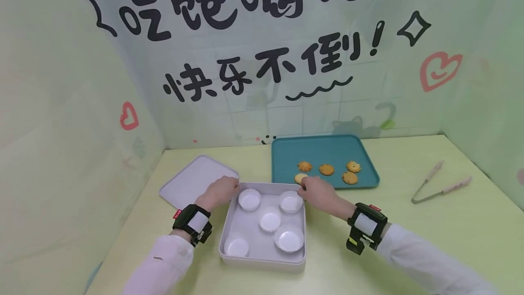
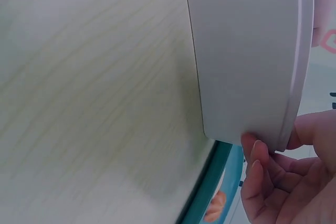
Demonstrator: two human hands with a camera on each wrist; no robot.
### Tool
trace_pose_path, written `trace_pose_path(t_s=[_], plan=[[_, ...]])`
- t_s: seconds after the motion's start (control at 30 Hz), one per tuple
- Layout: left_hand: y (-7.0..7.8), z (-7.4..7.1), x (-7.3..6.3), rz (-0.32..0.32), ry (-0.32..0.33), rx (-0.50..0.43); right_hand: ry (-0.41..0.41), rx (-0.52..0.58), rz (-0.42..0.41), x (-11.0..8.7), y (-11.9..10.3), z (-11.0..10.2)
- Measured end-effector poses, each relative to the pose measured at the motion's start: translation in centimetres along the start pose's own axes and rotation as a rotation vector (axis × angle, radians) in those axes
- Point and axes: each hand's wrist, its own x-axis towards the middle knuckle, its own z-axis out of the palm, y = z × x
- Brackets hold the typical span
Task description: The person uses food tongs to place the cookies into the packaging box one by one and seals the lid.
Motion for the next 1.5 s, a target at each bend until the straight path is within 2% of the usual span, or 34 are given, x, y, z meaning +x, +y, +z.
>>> trace_pose_path(t_s=[0.23,0.4,0.63,1.0,1.5], plan=[[3.2,1.3,0.1,0.043,-0.002,-0.013,0.021,-0.04,-0.018,-1.7,2.1,-1.7],[5.5,2.2,0.5,0.09,0.012,0.011,0.036,-0.07,-0.007,-2.8,4.1,-3.0],[7.8,3.3,1.4,0.136,0.054,0.037,0.035,-0.031,-0.011,-3.8,6.6,-4.4],[9.6,4.2,2.9,0.167,0.069,0.018,0.044,-0.016,0.007,-4.6,8.4,-5.8],[9.7,4.6,4.3,0.16,0.08,0.013,0.048,-0.04,0.02,-4.0,9.4,-6.2]])
